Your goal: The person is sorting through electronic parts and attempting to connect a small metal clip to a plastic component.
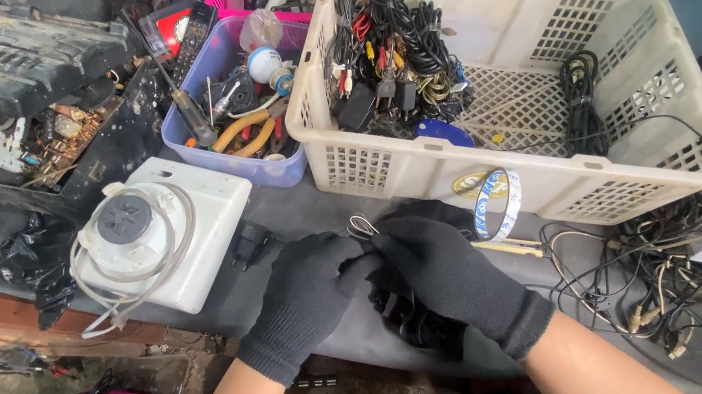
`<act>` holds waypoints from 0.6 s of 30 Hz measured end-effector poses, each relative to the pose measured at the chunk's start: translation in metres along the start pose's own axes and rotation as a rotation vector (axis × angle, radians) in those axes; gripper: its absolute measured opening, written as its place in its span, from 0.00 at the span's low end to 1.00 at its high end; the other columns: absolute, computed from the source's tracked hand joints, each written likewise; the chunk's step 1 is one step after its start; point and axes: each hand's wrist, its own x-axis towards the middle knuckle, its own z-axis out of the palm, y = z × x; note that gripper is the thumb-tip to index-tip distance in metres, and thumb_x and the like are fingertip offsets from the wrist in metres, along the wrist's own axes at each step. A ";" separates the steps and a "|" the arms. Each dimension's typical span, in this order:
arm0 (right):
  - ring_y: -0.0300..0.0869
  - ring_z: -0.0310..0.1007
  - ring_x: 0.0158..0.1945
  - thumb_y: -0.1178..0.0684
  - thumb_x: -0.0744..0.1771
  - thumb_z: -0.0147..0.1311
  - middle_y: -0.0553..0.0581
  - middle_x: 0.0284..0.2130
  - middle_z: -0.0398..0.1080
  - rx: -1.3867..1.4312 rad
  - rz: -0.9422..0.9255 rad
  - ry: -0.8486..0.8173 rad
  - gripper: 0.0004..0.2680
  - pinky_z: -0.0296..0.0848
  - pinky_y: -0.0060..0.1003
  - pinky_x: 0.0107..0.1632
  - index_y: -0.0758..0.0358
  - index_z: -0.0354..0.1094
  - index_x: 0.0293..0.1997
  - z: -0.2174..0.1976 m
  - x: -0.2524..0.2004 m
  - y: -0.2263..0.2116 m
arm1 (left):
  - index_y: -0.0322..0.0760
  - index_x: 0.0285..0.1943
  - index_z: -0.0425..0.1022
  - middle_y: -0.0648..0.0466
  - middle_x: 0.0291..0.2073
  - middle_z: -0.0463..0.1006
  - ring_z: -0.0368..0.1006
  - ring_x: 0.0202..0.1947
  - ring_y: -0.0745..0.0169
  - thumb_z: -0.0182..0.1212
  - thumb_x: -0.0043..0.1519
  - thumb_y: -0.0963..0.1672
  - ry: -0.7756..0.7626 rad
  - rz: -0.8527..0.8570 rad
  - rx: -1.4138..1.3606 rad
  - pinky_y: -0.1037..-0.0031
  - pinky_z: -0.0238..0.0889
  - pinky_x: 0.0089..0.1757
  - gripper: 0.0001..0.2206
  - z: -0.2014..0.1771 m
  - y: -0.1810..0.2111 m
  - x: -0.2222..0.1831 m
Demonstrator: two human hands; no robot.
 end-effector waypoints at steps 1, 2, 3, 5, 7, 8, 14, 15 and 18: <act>0.62 0.74 0.58 0.44 0.69 0.50 0.69 0.48 0.78 -0.069 -0.023 -0.024 0.15 0.71 0.55 0.62 0.58 0.75 0.58 0.002 0.004 0.005 | 0.47 0.30 0.78 0.54 0.21 0.78 0.80 0.30 0.55 0.67 0.61 0.53 0.032 -0.017 0.038 0.64 0.75 0.35 0.12 0.003 -0.004 0.000; 0.62 0.74 0.58 0.44 0.69 0.50 0.69 0.48 0.78 -0.070 -0.021 -0.029 0.15 0.71 0.55 0.62 0.58 0.75 0.58 0.002 -0.001 0.005 | 0.47 0.30 0.78 0.54 0.21 0.78 0.80 0.30 0.55 0.67 0.61 0.53 0.031 -0.022 0.038 0.64 0.75 0.35 0.12 -0.003 -0.002 0.000; 0.61 0.75 0.56 0.44 0.69 0.51 0.69 0.46 0.78 -0.062 -0.010 -0.054 0.14 0.71 0.54 0.61 0.58 0.76 0.56 0.002 -0.004 0.003 | 0.49 0.32 0.79 0.54 0.23 0.79 0.80 0.31 0.57 0.69 0.60 0.52 0.001 -0.048 0.002 0.67 0.74 0.36 0.10 -0.010 -0.001 0.002; 0.60 0.76 0.55 0.45 0.69 0.52 0.68 0.43 0.79 -0.055 0.003 -0.081 0.13 0.71 0.52 0.61 0.57 0.77 0.54 -0.001 -0.008 0.002 | 0.50 0.34 0.81 0.54 0.25 0.80 0.81 0.33 0.59 0.70 0.58 0.52 -0.030 -0.075 -0.036 0.70 0.74 0.38 0.08 -0.018 0.000 0.005; 0.63 0.75 0.56 0.47 0.68 0.53 0.70 0.45 0.79 0.028 0.011 -0.069 0.13 0.70 0.56 0.62 0.60 0.78 0.53 -0.004 -0.011 0.001 | 0.46 0.36 0.81 0.49 0.26 0.79 0.81 0.33 0.53 0.70 0.60 0.50 -0.013 -0.128 -0.178 0.67 0.75 0.36 0.08 -0.022 -0.001 0.005; 0.63 0.75 0.56 0.47 0.68 0.53 0.70 0.45 0.79 0.028 0.012 -0.073 0.13 0.70 0.56 0.62 0.60 0.78 0.53 -0.007 -0.010 0.004 | 0.46 0.36 0.81 0.49 0.26 0.79 0.81 0.33 0.53 0.70 0.60 0.50 -0.014 -0.132 -0.178 0.67 0.75 0.36 0.08 -0.022 -0.002 0.005; 0.67 0.76 0.55 0.50 0.69 0.50 0.74 0.42 0.79 -0.028 -0.129 -0.210 0.12 0.71 0.57 0.60 0.64 0.77 0.50 -0.013 -0.005 0.011 | 0.43 0.38 0.81 0.45 0.29 0.79 0.81 0.35 0.53 0.70 0.60 0.48 -0.003 -0.251 -0.375 0.66 0.74 0.37 0.07 -0.021 -0.006 0.008; 0.66 0.76 0.55 0.49 0.69 0.50 0.74 0.42 0.79 -0.012 -0.114 -0.214 0.12 0.71 0.56 0.61 0.64 0.77 0.51 -0.012 -0.004 0.011 | 0.41 0.40 0.83 0.44 0.30 0.81 0.82 0.36 0.53 0.70 0.60 0.47 0.037 -0.287 -0.442 0.67 0.75 0.39 0.07 -0.026 -0.001 0.009; 0.65 0.76 0.56 0.47 0.69 0.50 0.73 0.43 0.79 0.029 -0.076 -0.223 0.13 0.70 0.56 0.62 0.63 0.77 0.52 -0.012 -0.004 0.013 | 0.43 0.44 0.84 0.47 0.31 0.83 0.83 0.37 0.57 0.70 0.60 0.47 0.139 -0.320 -0.466 0.70 0.75 0.42 0.08 -0.025 -0.007 0.009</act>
